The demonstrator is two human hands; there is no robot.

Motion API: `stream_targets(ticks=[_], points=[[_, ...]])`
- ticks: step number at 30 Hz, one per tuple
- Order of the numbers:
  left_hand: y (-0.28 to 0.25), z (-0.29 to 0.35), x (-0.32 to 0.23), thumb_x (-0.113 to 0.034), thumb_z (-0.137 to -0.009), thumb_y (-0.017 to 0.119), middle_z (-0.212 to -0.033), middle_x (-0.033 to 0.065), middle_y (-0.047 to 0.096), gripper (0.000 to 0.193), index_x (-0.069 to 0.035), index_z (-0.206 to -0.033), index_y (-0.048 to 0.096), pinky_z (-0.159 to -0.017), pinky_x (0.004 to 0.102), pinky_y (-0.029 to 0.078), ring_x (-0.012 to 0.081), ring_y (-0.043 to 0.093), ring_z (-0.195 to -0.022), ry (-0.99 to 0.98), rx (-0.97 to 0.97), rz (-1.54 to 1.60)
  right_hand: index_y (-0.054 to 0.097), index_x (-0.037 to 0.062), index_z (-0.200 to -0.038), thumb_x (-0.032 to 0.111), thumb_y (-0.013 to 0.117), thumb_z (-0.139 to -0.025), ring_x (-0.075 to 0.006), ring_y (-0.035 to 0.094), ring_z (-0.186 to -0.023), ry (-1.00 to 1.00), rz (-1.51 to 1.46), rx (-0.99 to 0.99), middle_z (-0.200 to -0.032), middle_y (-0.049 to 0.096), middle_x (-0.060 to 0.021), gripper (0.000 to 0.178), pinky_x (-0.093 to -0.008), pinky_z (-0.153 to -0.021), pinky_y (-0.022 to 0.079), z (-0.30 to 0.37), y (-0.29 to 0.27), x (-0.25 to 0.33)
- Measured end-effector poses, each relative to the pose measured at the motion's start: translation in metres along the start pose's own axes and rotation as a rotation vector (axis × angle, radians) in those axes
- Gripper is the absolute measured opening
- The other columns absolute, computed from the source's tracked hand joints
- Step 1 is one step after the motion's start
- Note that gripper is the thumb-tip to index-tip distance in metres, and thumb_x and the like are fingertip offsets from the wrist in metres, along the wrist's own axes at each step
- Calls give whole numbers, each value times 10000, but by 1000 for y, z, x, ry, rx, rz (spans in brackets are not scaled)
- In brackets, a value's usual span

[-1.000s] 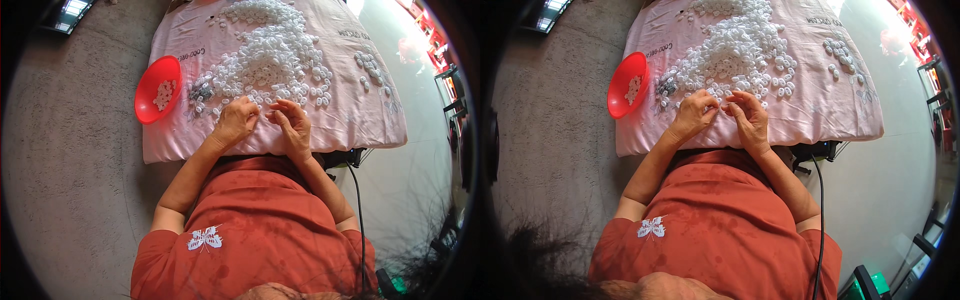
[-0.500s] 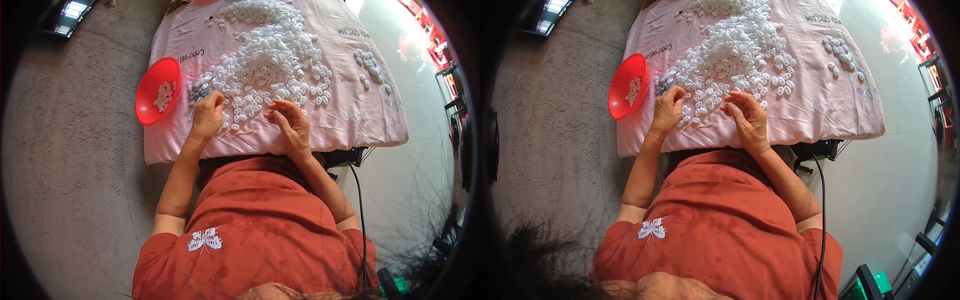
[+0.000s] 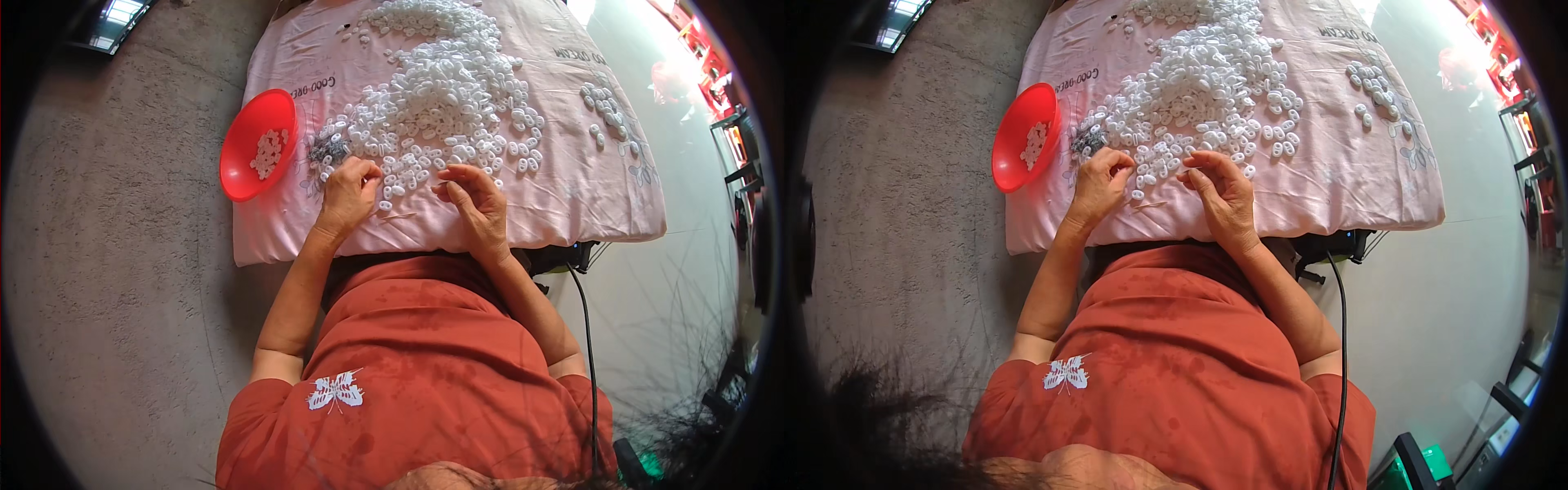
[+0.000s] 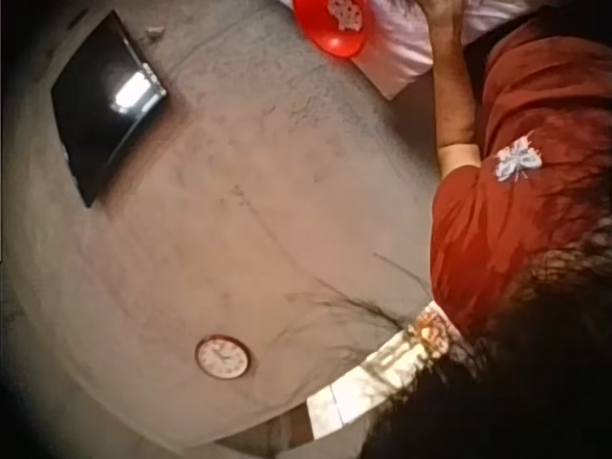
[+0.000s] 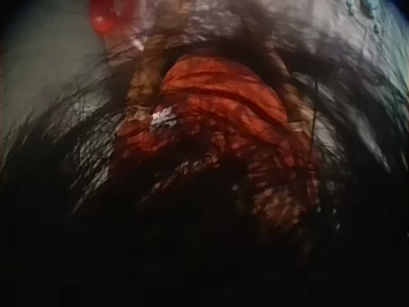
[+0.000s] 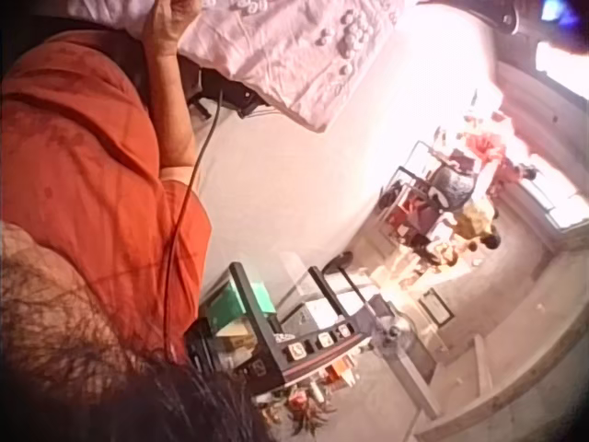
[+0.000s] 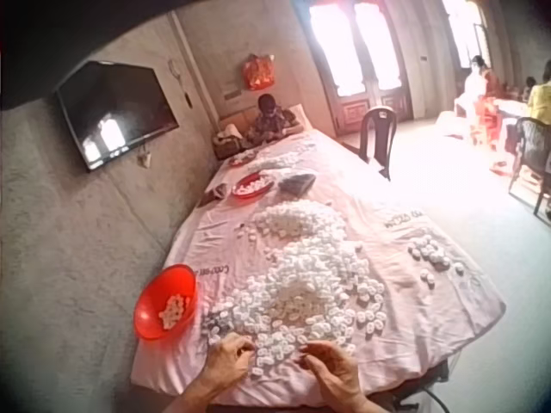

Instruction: The person assembles small plastic parts by hand, taking pieces from a pile and joining them together.

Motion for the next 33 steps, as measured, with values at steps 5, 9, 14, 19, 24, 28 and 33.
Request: stream_targets(ticks=[5, 9, 14, 19, 24, 28, 33], points=[[6, 1, -9, -64, -764, 658, -821, 119, 622, 59, -42, -817, 643, -702, 380, 498, 293, 636, -776, -56, 64, 49, 558, -17, -1172, 17, 543, -947, -177, 644, -963, 8, -16, 10, -1097, 626, -103, 229, -294, -857, 525, 0, 1, 0], [9, 0, -11, -94, -751, 681, -828, 118, 627, 98, -39, -822, 643, -709, 378, 498, 292, 636, -778, -66, 77, 40, 563, -18, -1167, 13, 548, -944, -178, 646, -963, 24, -17, 13, -1090, 632, -102, 226, -293, -854, 527, 0, 1, -2], [10, -3, -13, -128, -735, 702, -831, 116, 628, 138, -45, -823, 636, -703, 383, 495, 293, 635, -779, -99, 123, -7, 571, -20, -1159, 16, 561, -939, -172, 646, -958, 26, -18, 29, -1084, 636, -98, 224, -287, -850, 526, 0, 2, -2], [9, -4, -20, -97, -735, 685, -805, 121, 623, 122, -37, -798, 600, -682, 387, 493, 293, 634, -755, -87, 123, -15, 570, -23, -1155, 26, 573, -937, -154, 641, -957, 32, 17, 46, -1078, 635, -91, 224, -273, -848, 519, 1, 4, -2], [3, 0, -39, -40, -742, 663, -758, 134, 617, 109, -27, -811, 580, -648, 385, 494, 298, 635, -712, -13, 69, 84, 568, -12, -1159, 35, 581, -936, -145, 653, -912, 44, 107, 68, -1023, 651, -74, 229, -261, -806, 526, 2, 6, -4], [-1, 4, -64, -19, -759, 660, -742, 138, 614, 128, -26, -853, 573, -597, 375, 492, 293, 639, -691, 46, 26, 223, 572, 0, -1156, 55, 594, -935, -130, 664, -846, 40, 287, 111, -964, 666, -61, 230, -236, -737, 534, 2, 10, -4], [2, 9, -75, -2, -769, 666, -768, 146, 617, 149, -28, -878, 568, -570, 363, 493, 289, 646, -697, 114, 24, 258, 610, -10, -1064, 57, 621, -916, -103, 672, -797, 98, 230, 104, -869, 692, -63, 162, -230, -692, 545, 0, 14, 2]])
Point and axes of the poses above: each hand's wrist, its own z-axis away from the middle knuckle, its own y-axis out of the palm, x = y × z, the point moved 5 cm from there along -z, towards the middle knuckle
